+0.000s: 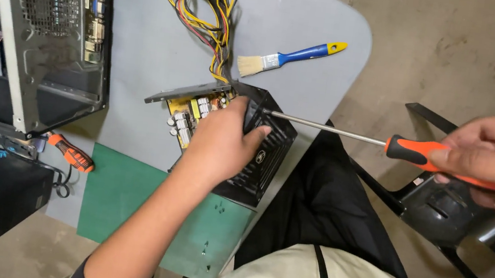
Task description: Disassembling a computer power supply unit by removing screws and prying open the metal casing for inspection.
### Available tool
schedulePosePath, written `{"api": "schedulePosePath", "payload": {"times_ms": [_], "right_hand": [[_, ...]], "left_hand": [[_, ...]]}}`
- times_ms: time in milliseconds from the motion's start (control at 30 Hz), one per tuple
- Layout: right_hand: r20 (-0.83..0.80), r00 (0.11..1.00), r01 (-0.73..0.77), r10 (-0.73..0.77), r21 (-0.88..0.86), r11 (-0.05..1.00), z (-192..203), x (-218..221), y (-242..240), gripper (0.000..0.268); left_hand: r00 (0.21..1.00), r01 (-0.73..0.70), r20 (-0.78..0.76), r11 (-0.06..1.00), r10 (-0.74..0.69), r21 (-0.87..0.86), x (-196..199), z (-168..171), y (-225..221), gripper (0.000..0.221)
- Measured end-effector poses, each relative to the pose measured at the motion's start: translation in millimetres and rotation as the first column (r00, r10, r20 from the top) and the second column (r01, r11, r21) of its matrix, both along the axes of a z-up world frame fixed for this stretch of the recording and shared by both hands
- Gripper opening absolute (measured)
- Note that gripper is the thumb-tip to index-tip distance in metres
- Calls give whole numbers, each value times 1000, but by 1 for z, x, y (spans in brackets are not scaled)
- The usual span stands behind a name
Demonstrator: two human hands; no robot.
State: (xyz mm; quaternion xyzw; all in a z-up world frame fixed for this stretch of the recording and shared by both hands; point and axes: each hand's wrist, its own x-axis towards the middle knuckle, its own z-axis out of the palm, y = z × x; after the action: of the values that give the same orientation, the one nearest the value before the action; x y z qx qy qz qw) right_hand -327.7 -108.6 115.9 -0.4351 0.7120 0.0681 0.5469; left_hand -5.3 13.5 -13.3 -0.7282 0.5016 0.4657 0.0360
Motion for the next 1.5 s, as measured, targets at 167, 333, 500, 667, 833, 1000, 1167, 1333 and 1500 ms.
{"api": "schedulePosePath", "payload": {"times_ms": [167,333,500,667,833,1000,1167,1333,1500], "right_hand": [[-42,888,-436,458,-392,810,7,-5,8,48],[-548,270,-948,791,-294,120,-28,-55,21,27],[-589,135,-596,797,-690,-409,18,-10,13,35],[-290,509,-847,811,-338,411,-11,-25,22,27],[-82,683,-602,726,-628,494,-7,-23,26,59],[-216,958,-233,187,-215,948,7,8,24,19],[-197,979,42,-49,-36,998,29,46,6,14],[-70,979,-200,190,-192,961,11,10,11,12],[-78,876,-474,476,-322,820,14,-11,10,50]], "left_hand": [[997,-70,-34,997,70,20,6,8,-2,67],[995,-81,-55,997,81,15,10,13,-8,68],[990,-125,-66,992,126,20,10,16,-12,66],[989,-123,-76,992,123,6,10,23,-15,61],[991,-100,-88,995,97,-27,9,19,-16,59],[996,-73,-49,997,73,10,6,19,-20,48],[997,-51,-59,998,53,39,4,12,-15,49],[997,-19,-72,1000,17,-25,10,6,-11,65],[995,36,-93,999,-33,29,11,7,-8,72]]}}
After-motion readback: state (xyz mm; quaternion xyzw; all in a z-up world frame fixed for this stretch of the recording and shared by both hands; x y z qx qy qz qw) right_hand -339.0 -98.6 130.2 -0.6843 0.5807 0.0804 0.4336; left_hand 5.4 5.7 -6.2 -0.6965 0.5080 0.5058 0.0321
